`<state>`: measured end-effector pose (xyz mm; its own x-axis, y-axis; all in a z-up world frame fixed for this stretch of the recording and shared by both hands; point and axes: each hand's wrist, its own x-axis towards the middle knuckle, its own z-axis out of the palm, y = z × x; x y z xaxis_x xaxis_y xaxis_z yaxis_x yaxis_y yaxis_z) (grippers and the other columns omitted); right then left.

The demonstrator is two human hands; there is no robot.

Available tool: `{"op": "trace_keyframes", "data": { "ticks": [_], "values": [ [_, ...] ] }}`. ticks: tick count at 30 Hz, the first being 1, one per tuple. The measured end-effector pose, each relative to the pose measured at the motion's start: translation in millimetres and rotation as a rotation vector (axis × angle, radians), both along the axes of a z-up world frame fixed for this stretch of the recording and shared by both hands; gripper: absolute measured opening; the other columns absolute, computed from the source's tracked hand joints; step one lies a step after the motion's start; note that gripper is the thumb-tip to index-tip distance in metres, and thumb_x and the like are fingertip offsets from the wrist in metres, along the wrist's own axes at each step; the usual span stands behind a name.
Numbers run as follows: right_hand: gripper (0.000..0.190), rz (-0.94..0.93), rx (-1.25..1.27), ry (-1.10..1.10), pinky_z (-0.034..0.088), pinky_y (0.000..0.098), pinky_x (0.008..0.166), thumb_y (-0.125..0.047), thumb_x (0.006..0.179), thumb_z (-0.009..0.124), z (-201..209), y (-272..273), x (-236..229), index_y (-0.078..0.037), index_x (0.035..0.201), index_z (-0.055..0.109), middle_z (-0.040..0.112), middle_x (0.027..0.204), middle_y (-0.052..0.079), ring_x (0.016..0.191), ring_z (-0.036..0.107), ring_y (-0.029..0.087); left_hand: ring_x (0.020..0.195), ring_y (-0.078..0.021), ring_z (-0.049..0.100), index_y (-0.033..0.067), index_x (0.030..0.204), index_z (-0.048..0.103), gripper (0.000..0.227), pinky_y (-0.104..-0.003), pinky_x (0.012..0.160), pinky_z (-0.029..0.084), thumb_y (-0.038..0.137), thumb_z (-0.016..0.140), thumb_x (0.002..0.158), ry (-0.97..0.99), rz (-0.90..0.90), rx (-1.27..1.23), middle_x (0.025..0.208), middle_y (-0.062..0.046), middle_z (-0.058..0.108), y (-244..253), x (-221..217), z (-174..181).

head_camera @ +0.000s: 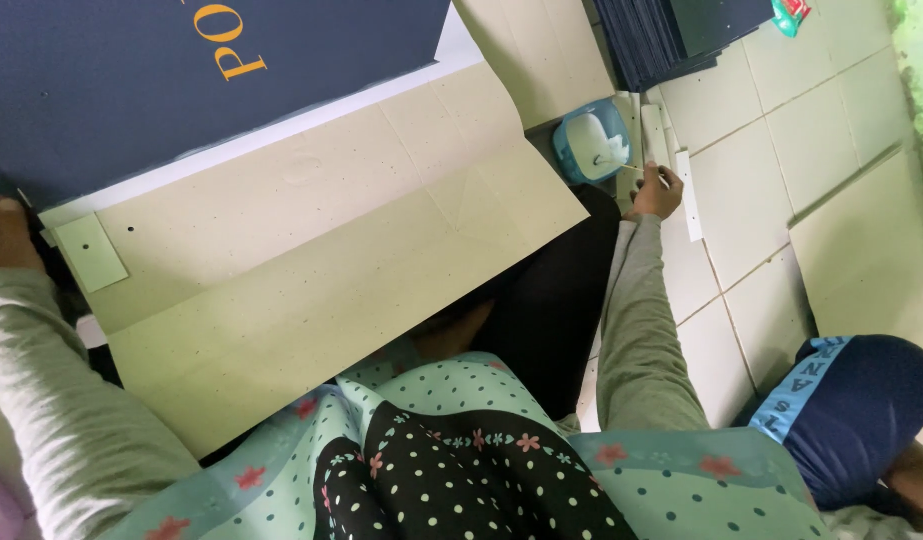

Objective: The person applies glue to the edges of a dark blue paper pouch with a cotton swab, then folds and presses the flaps to seal the pouch. The person repeats this process for multiple pouches, stacking the finished items.

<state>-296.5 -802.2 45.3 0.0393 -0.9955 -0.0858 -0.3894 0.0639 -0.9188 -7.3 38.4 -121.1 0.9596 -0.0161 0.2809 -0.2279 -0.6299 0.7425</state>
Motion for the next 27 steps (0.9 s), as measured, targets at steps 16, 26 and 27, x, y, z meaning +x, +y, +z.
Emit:
{"op": "trace_keyframes", "data": {
  "ticks": [16, 26, 27],
  "values": [
    [0.086, 2.067, -1.079, 0.544, 0.022, 0.0626, 0.124, -0.02, 0.072, 0.082, 125, 314, 17, -0.027, 0.151, 0.047, 0.042, 0.155, 0.006, 0.146, 0.039, 0.029, 0.07, -0.0208, 0.062, -0.002, 0.106, 0.075, 0.008, -0.032, 0.066, 0.055, 0.002, 0.081, 0.102, -0.133, 0.111, 0.151, 0.089, -0.012, 0.072, -17, -11, 57],
    [0.053, 1.764, -1.38, 0.279, 0.045, 0.0525, 0.11, 0.011, 0.089, 0.072, 183, 371, 128, -0.005, 0.138, 0.064, 0.072, 0.109, 0.011, 0.099, 0.067, 0.027, 0.068, -0.0198, 0.067, 0.006, 0.106, 0.072, 0.022, -0.032, 0.065, 0.056, 0.003, 0.077, 0.085, 0.071, 0.137, -0.028, 0.084, -0.006, 0.073, -27, -14, 101],
    [0.059, 1.7, -1.423, 0.282, 0.041, 0.0534, 0.113, 0.011, 0.085, 0.076, 188, 386, 144, -0.003, 0.14, 0.063, 0.068, 0.113, 0.013, 0.101, 0.064, 0.029, 0.069, -0.0199, 0.067, 0.0073, 0.109, 0.07, 0.028, -0.032, 0.066, 0.055, 0.002, 0.078, 0.083, 0.068, 0.128, -0.053, 0.084, -0.005, 0.073, -27, -12, 105]
  ]
}}
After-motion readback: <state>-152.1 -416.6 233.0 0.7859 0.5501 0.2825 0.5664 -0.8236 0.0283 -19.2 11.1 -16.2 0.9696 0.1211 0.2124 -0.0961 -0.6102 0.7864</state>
